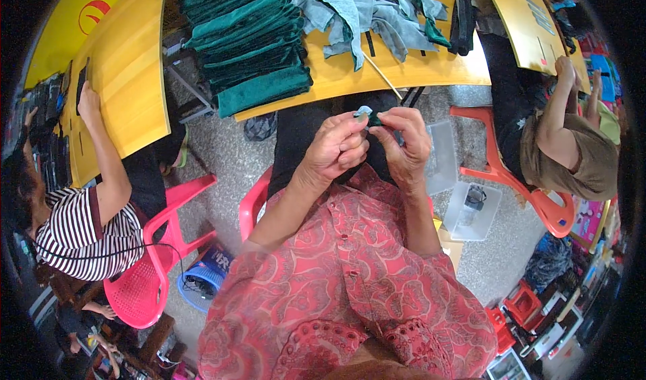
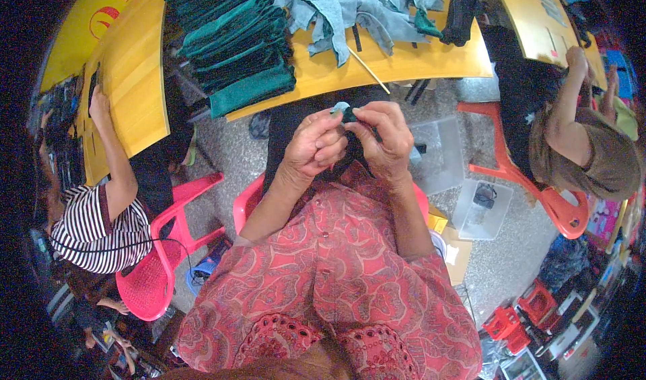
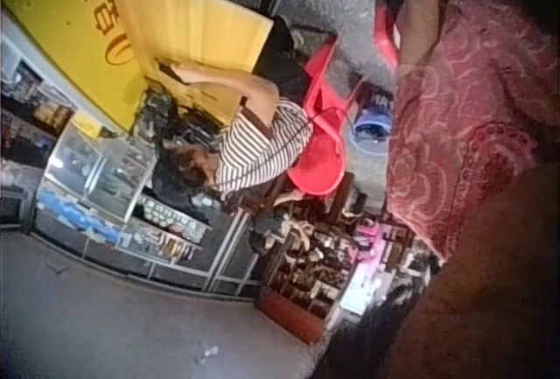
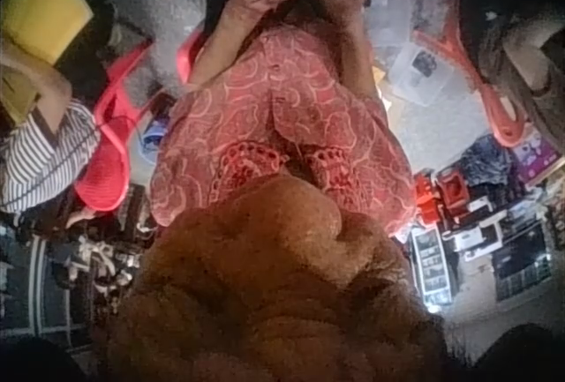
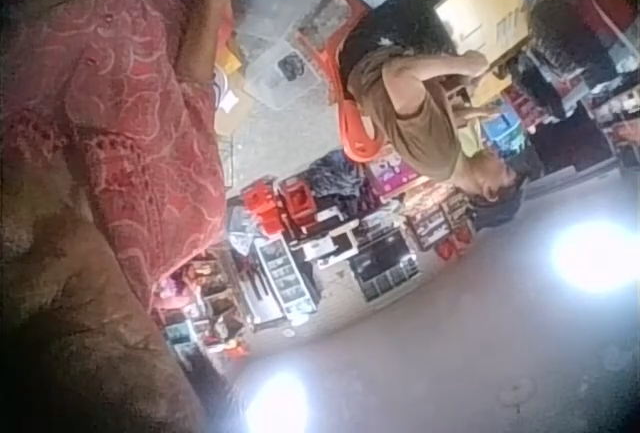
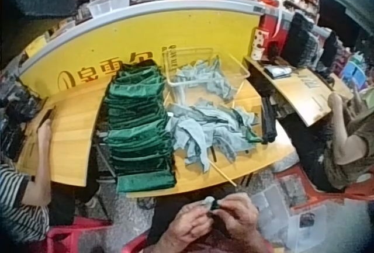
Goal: Manually folding and assembling small pieces of green leather or fabric using a thin wooden stick.
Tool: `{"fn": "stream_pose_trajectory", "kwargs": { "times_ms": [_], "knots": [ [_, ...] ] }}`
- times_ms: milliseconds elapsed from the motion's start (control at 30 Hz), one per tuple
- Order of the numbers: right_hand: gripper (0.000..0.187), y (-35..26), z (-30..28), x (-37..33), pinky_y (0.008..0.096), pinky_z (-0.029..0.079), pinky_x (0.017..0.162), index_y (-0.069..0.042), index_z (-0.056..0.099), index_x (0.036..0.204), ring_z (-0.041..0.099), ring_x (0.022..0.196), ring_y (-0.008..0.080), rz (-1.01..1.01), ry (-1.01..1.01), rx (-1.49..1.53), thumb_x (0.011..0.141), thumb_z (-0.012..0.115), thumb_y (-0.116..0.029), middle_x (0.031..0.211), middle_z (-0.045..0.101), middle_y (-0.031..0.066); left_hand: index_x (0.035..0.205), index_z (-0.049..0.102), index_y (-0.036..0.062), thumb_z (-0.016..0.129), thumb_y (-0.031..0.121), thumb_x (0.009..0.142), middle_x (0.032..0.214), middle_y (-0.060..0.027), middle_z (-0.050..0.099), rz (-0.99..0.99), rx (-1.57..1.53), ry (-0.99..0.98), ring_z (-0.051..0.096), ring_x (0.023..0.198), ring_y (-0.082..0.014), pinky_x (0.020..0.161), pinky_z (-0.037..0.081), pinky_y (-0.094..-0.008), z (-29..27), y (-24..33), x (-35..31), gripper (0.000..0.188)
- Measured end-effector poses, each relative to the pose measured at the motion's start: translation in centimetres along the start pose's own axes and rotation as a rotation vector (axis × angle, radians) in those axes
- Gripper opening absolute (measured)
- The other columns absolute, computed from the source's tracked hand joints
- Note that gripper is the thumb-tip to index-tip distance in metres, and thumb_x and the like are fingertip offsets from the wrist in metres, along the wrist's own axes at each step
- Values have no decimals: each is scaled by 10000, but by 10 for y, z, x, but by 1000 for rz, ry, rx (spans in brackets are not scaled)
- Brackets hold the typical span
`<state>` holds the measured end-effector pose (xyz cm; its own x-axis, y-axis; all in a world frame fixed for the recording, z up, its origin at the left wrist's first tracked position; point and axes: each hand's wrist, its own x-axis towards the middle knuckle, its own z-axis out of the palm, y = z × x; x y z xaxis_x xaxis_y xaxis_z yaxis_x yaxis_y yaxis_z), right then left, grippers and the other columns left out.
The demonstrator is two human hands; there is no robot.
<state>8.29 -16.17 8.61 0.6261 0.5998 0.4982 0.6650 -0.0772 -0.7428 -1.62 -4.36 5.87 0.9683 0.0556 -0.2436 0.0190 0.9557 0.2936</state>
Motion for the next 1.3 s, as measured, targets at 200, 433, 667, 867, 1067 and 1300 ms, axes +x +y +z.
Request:
{"fn": "stream_pose_trajectory", "kwargs": {
  "times_ms": [200,433,667,867,1067,1300],
  "knots": [
    [238,-3,-2,4,316,490,619,-36,633,825,608,715,240,-95,7,-80,639,762,38,798,614,98,828,493,107,445,249,998,518,49,365,55,117,65,341,377,-62,345,261,-214,6,-1,0,227],
    [197,1,-1,-1,311,489,581,-17,589,805,614,675,228,134,-73,-6,684,736,33,760,588,105,859,449,100,402,293,1013,533,25,378,75,237,77,350,379,-69,341,267,-210,5,-4,1,251],
    [193,8,-4,-3,301,493,579,-11,568,798,614,662,204,199,-100,-17,703,731,29,754,584,99,868,450,94,404,297,1013,529,29,379,44,250,109,349,372,-68,334,263,-205,2,-8,7,254],
    [197,15,-5,-2,302,490,591,-8,549,814,608,661,202,209,-121,4,723,720,26,759,583,96,862,456,93,425,288,1006,522,33,378,34,263,136,344,364,-64,329,258,-201,-2,-8,12,244],
    [194,17,-6,-1,318,481,595,-5,533,823,594,656,210,242,-169,18,732,698,40,761,578,101,832,467,99,460,267,993,514,41,372,15,300,163,336,360,-58,325,252,-200,-1,-4,13,233],
    [190,25,-11,-3,296,473,647,-7,551,837,578,724,195,191,-200,160,728,698,47,806,574,83,855,513,99,393,233,1015,479,73,330,-102,-54,-2,305,344,-46,315,237,-205,-5,3,9,240]
  ]
}}
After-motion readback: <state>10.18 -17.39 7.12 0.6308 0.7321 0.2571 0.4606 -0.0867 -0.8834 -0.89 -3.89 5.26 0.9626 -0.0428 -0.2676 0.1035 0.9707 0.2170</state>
